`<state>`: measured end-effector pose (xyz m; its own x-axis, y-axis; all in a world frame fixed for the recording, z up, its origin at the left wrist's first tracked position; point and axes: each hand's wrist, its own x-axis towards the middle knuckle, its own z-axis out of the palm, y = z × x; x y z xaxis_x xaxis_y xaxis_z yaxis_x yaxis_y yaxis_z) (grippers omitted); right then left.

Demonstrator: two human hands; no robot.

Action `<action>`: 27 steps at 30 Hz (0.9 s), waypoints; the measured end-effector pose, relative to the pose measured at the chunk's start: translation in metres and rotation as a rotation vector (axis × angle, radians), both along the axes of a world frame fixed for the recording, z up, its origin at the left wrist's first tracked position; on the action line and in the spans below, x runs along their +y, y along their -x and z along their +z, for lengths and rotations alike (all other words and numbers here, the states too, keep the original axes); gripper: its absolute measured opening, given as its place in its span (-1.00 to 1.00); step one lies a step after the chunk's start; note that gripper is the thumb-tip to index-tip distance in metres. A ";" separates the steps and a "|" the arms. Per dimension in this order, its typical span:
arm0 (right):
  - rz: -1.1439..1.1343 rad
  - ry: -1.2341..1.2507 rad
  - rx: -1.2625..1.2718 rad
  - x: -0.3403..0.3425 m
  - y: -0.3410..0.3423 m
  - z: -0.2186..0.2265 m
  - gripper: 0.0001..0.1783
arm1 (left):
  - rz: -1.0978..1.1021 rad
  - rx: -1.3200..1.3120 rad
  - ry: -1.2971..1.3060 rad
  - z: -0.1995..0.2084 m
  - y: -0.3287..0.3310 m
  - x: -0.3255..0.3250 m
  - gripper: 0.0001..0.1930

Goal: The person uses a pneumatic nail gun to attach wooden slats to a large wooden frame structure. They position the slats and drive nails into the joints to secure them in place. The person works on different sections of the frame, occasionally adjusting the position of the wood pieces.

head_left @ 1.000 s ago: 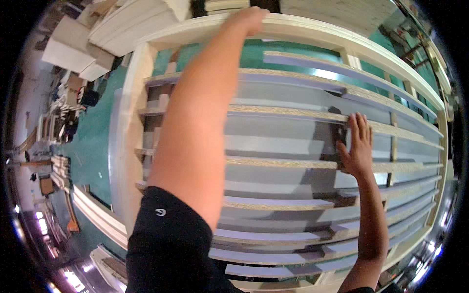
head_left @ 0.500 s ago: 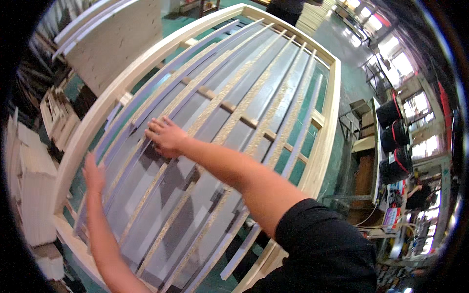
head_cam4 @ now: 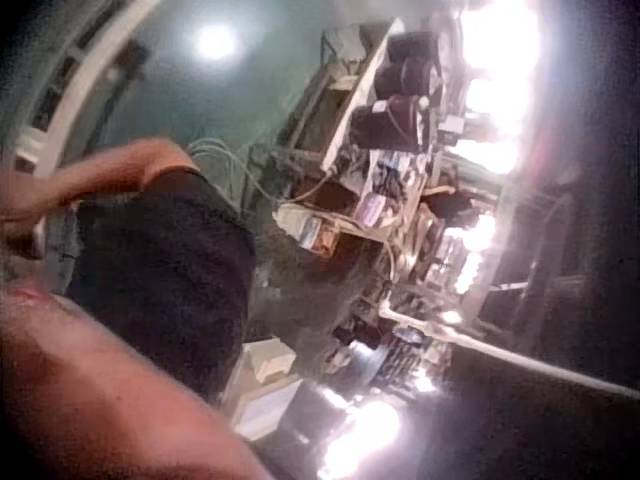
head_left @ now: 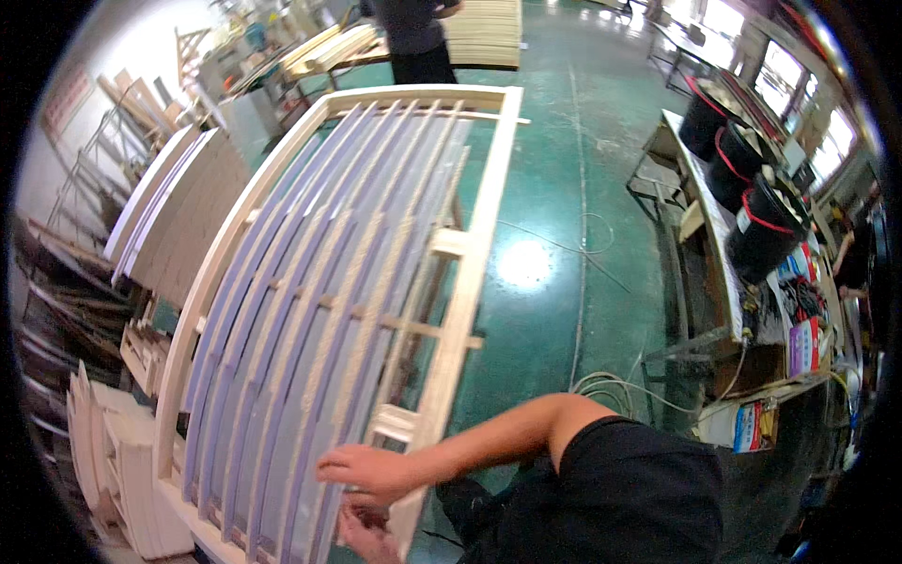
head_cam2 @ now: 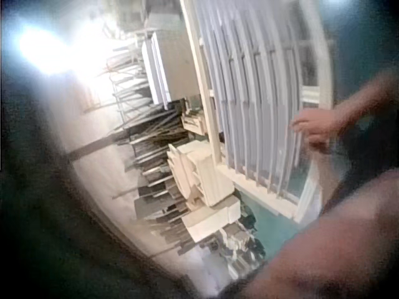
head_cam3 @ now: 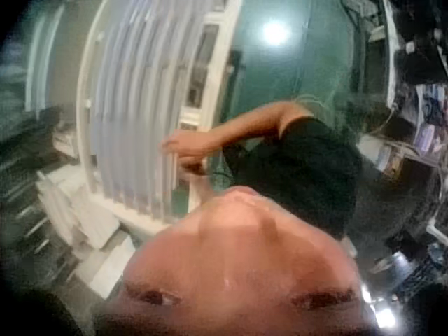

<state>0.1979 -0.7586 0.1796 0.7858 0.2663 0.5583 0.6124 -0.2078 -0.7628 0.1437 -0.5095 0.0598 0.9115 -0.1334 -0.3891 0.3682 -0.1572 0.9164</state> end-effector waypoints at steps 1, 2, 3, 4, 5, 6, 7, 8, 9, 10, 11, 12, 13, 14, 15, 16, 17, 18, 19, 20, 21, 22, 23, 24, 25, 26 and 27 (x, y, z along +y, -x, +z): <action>-0.107 -0.016 -0.050 -0.034 0.047 -0.003 -0.38 | -0.101 0.082 0.050 -0.015 0.022 -0.058 -0.63; -0.192 -0.028 -0.114 -0.062 0.089 -0.003 -0.37 | -0.192 0.153 0.099 -0.024 0.047 -0.112 -0.61; -0.189 0.091 -0.050 -0.075 0.129 0.004 -0.36 | -0.258 0.206 0.159 -0.019 0.076 -0.153 -0.59; -0.292 0.243 -0.040 -0.096 0.160 -0.002 -0.35 | -0.332 0.255 0.225 -0.014 0.095 -0.197 -0.57; -0.408 0.311 0.048 -0.122 0.190 -0.019 -0.33 | -0.447 0.320 0.292 -0.008 0.113 -0.246 -0.55; -0.490 0.381 0.133 -0.144 0.217 -0.038 -0.32 | -0.528 0.387 0.372 0.003 0.130 -0.290 -0.53; -0.553 0.385 0.246 -0.176 0.237 -0.062 -0.31 | -0.597 0.457 0.457 0.017 0.147 -0.336 -0.51; -0.628 0.384 0.334 -0.211 0.261 -0.067 -0.31 | -0.674 0.540 0.544 0.032 0.164 -0.383 -0.50; -0.712 0.368 0.430 -0.246 0.283 -0.071 -0.31 | -0.709 0.624 0.613 0.046 0.184 -0.427 -0.48; -0.826 0.310 0.518 -0.276 0.303 -0.072 -0.31 | -0.719 0.706 0.662 0.064 0.203 -0.465 -0.46; -0.955 0.236 0.623 -0.304 0.327 -0.075 -0.31 | -0.715 0.787 0.695 0.078 0.223 -0.498 -0.44; -1.090 0.111 0.632 -0.331 0.344 -0.080 -0.31 | -0.691 0.837 0.696 0.093 0.237 -0.527 -0.42; -1.232 -0.007 0.649 -0.350 0.354 -0.090 -0.32 | -0.679 0.874 0.671 0.101 0.251 -0.553 -0.40; -1.370 -0.142 0.648 -0.370 0.365 -0.101 -0.33 | -0.681 0.899 0.633 0.100 0.261 -0.576 -0.38; -1.453 -0.242 0.626 -0.393 0.374 -0.105 -0.34 | -0.695 0.901 0.617 0.092 0.273 -0.601 -0.36; -1.490 -0.314 0.637 -0.400 0.384 -0.108 -0.35 | -0.837 0.964 0.605 0.039 0.263 -0.612 -0.27; -1.463 -0.350 0.637 -0.414 0.383 -0.106 -0.37 | -0.970 0.994 0.613 -0.013 0.252 -0.625 -0.17; -1.439 -0.372 0.641 -0.431 0.387 -0.106 -0.38 | -0.968 0.980 0.847 -0.063 0.251 -0.649 -0.20; -1.433 -0.388 0.672 -0.441 0.390 -0.117 -0.39 | -0.930 0.856 0.738 -0.065 0.267 -0.672 -0.18; -1.413 -0.391 0.713 -0.458 0.401 -0.131 -0.41 | -0.888 0.727 0.629 -0.070 0.285 -0.699 -0.17; -1.355 -0.371 0.739 -0.477 0.401 -0.140 -0.42 | -0.826 0.570 0.548 -0.064 0.293 -0.728 -0.16; -1.333 -0.353 0.785 -0.492 0.413 -0.150 -0.43 | -0.902 0.764 0.613 -0.096 0.288 -0.745 -0.21; -1.323 -0.318 0.829 -0.515 0.425 -0.162 -0.44 | -1.057 0.799 0.490 -0.121 0.285 -0.767 -0.26; -1.309 -0.248 0.860 -0.539 0.440 -0.163 -0.46 | -1.056 1.001 0.459 -0.188 0.265 -0.785 -0.39; -1.379 -0.201 0.918 -0.567 0.475 -0.179 -0.47 | -1.224 0.752 0.233 -0.213 0.268 -0.792 -0.51; -1.479 -0.157 0.963 -0.595 0.507 -0.190 -0.48 | -1.376 0.461 -0.042 -0.232 0.259 -0.796 -0.62; -1.625 -0.124 1.000 -0.629 0.544 -0.195 -0.50 | -1.473 0.207 -0.306 -0.244 0.246 -0.805 -0.69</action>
<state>-0.3460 -1.3879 -0.0152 0.2011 -0.9509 -0.2353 -0.6969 0.0300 -0.7165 -0.1026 -1.3147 -0.1845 -0.0306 -0.7413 -0.6704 -0.1681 -0.6574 0.7346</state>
